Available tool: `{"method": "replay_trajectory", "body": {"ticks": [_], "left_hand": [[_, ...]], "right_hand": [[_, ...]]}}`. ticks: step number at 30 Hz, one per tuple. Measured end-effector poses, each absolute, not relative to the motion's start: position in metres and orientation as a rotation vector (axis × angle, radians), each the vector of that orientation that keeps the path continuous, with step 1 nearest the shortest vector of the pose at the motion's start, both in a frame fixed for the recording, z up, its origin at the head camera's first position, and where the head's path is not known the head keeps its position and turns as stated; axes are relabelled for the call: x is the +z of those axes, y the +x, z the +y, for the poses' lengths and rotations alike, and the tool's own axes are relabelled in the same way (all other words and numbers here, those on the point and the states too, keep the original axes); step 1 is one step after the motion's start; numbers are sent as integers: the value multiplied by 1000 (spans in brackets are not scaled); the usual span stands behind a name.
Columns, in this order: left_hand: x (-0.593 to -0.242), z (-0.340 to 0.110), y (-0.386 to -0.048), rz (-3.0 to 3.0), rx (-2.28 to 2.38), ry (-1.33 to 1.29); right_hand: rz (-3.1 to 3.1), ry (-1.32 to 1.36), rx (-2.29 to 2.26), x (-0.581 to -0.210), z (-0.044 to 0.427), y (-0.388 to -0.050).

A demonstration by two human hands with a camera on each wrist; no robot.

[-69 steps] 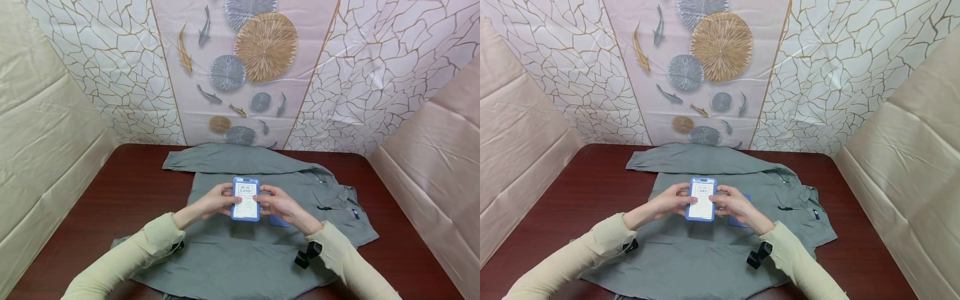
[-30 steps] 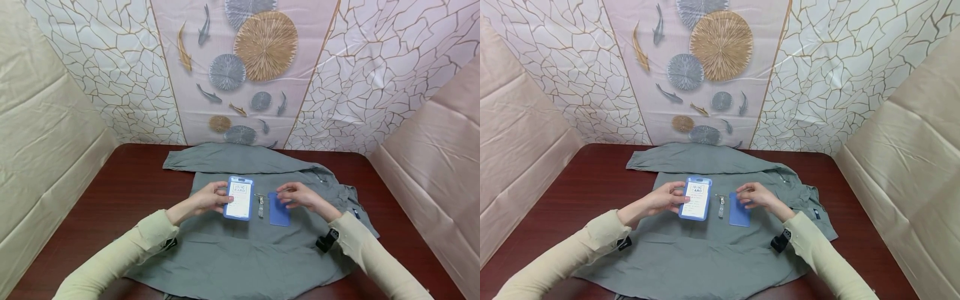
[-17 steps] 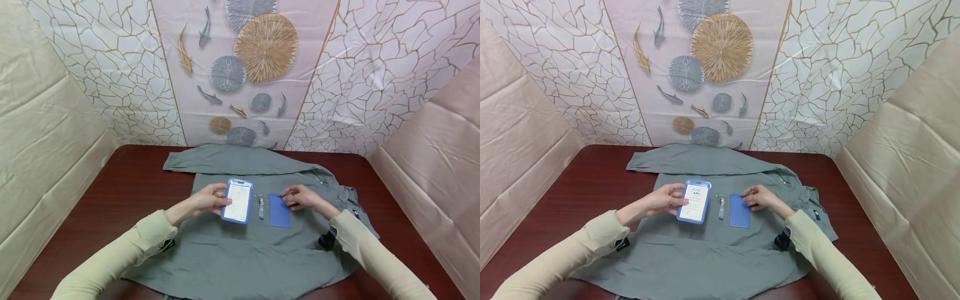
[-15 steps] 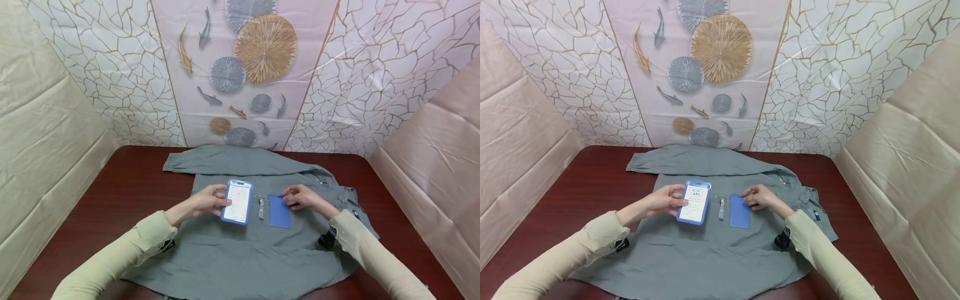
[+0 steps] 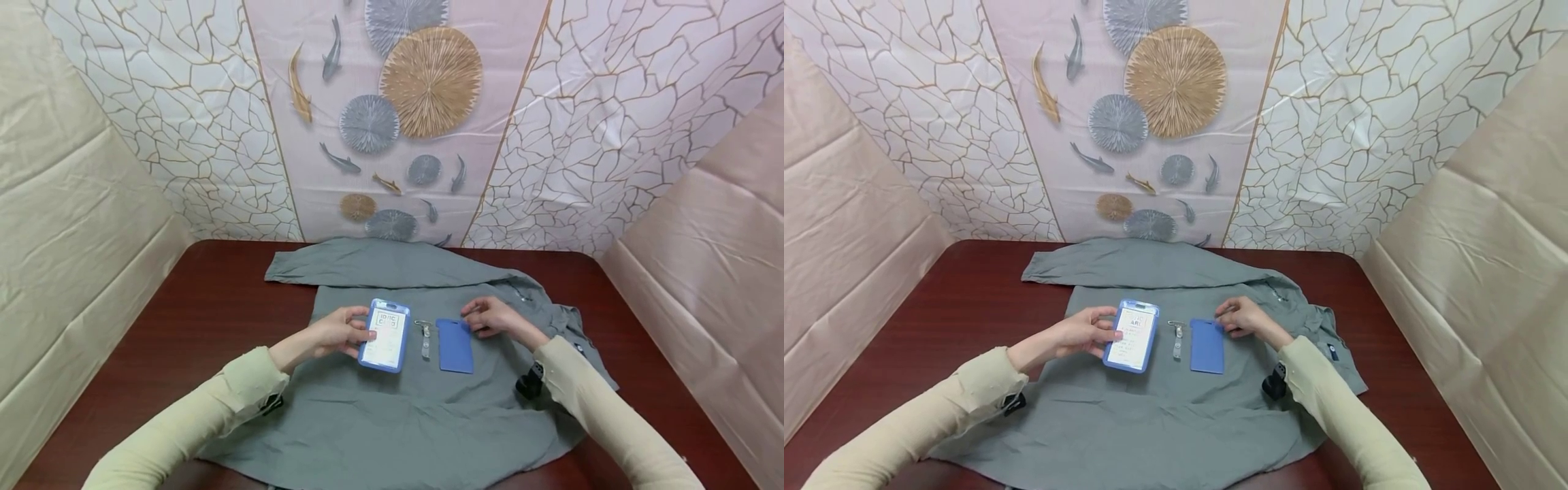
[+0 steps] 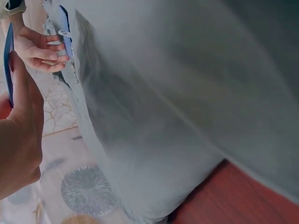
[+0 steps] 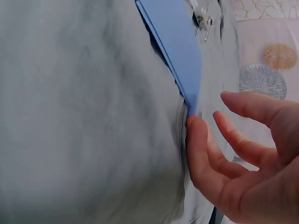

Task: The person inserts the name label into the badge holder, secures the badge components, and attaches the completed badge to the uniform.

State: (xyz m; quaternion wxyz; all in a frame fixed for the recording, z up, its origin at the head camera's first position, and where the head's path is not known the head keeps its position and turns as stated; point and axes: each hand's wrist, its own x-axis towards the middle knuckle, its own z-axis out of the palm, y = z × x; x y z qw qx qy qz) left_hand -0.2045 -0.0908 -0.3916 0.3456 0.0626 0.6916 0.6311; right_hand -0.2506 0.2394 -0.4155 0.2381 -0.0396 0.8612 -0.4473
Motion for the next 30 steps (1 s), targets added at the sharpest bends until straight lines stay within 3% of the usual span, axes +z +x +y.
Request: {"method": "replay_trajectory", "body": {"ticks": [18,30], "left_hand": [[-397,-93,-206,1768,1634,155],[-396,-93,-206,1724,1662,117]], "right_hand": [[2426,-103,-1077,-422,231,-257],[2109,-108,-1291,-417,241,-263]]}}
